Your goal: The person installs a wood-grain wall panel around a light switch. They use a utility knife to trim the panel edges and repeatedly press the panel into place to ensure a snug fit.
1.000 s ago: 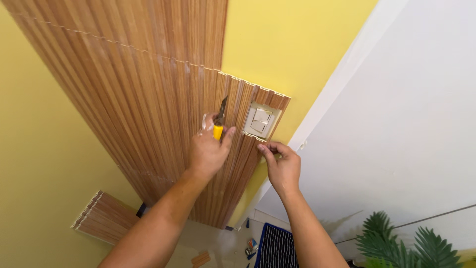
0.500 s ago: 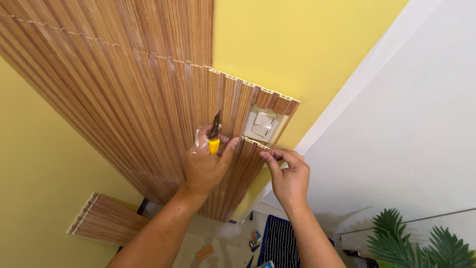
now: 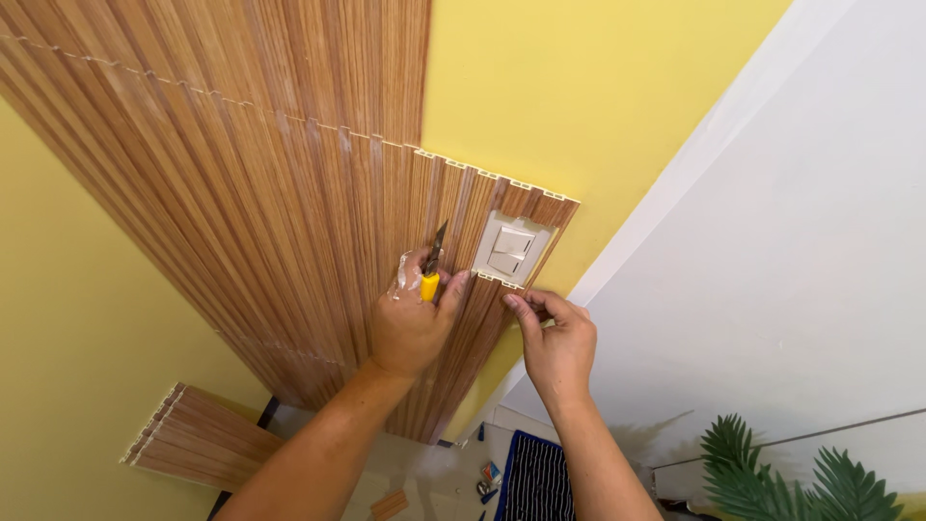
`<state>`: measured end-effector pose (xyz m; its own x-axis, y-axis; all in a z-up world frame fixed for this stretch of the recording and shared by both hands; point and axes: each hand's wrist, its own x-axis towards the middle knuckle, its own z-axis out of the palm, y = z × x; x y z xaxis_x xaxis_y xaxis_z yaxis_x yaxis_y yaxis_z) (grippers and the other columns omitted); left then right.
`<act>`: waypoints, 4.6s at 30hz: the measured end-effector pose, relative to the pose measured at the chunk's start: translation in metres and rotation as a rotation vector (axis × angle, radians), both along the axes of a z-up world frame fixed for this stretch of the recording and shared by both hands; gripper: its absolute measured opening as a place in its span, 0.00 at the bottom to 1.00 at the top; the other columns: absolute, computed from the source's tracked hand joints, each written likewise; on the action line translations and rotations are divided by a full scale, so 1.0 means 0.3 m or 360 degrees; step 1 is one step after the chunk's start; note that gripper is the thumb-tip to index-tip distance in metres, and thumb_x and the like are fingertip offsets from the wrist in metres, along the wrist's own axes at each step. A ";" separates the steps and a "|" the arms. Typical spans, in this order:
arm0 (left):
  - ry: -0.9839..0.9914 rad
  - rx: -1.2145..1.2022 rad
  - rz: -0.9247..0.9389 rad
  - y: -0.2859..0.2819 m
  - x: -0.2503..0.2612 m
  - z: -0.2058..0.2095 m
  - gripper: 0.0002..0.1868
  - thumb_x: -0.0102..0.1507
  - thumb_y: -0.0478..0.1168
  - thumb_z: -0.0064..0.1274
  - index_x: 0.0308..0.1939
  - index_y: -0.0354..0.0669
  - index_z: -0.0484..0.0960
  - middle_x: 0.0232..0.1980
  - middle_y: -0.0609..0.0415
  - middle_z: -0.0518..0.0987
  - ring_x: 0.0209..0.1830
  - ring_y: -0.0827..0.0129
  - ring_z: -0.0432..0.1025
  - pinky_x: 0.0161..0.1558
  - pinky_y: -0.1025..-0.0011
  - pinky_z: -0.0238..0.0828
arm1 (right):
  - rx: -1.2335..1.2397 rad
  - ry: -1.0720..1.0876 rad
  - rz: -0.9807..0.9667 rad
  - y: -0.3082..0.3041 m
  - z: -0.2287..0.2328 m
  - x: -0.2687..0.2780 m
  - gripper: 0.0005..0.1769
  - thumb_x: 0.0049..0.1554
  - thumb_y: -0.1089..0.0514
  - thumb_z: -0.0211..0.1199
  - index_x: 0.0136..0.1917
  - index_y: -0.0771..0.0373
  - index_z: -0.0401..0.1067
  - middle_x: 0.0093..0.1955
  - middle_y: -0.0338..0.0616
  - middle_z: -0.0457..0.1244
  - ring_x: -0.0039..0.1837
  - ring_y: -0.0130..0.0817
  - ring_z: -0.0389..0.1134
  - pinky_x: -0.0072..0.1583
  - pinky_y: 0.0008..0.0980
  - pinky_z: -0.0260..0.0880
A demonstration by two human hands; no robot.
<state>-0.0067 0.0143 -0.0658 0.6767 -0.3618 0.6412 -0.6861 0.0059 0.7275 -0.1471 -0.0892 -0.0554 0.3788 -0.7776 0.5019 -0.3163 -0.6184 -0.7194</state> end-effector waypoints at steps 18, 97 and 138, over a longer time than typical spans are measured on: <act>0.0060 0.0489 -0.0441 0.210 -0.044 0.013 0.30 0.74 0.56 0.38 0.60 0.29 0.76 0.44 0.27 0.81 0.46 0.37 0.78 0.49 0.54 0.75 | -0.0132 -0.0064 -0.0058 0.019 -0.049 0.009 0.13 0.55 0.51 0.73 0.45 0.63 0.81 0.37 0.46 0.68 0.40 0.37 0.68 0.47 0.36 0.69; 0.0150 0.1152 -0.0535 0.087 -0.218 0.128 0.19 0.72 0.46 0.37 0.52 0.31 0.72 0.35 0.32 0.81 0.33 0.37 0.77 0.36 0.45 0.73 | -0.0065 -0.0272 0.0040 0.006 -0.134 0.025 0.07 0.55 0.63 0.73 0.46 0.68 0.79 0.41 0.44 0.70 0.42 0.28 0.70 0.47 0.28 0.71; 0.0117 0.1349 -0.0282 0.012 -0.348 0.180 0.20 0.72 0.42 0.32 0.41 0.32 0.79 0.33 0.36 0.82 0.32 0.43 0.79 0.36 0.49 0.76 | 0.0343 -0.0232 0.0432 -0.091 -0.114 -0.040 0.10 0.58 0.56 0.70 0.50 0.64 0.82 0.41 0.44 0.74 0.41 0.26 0.75 0.45 0.25 0.74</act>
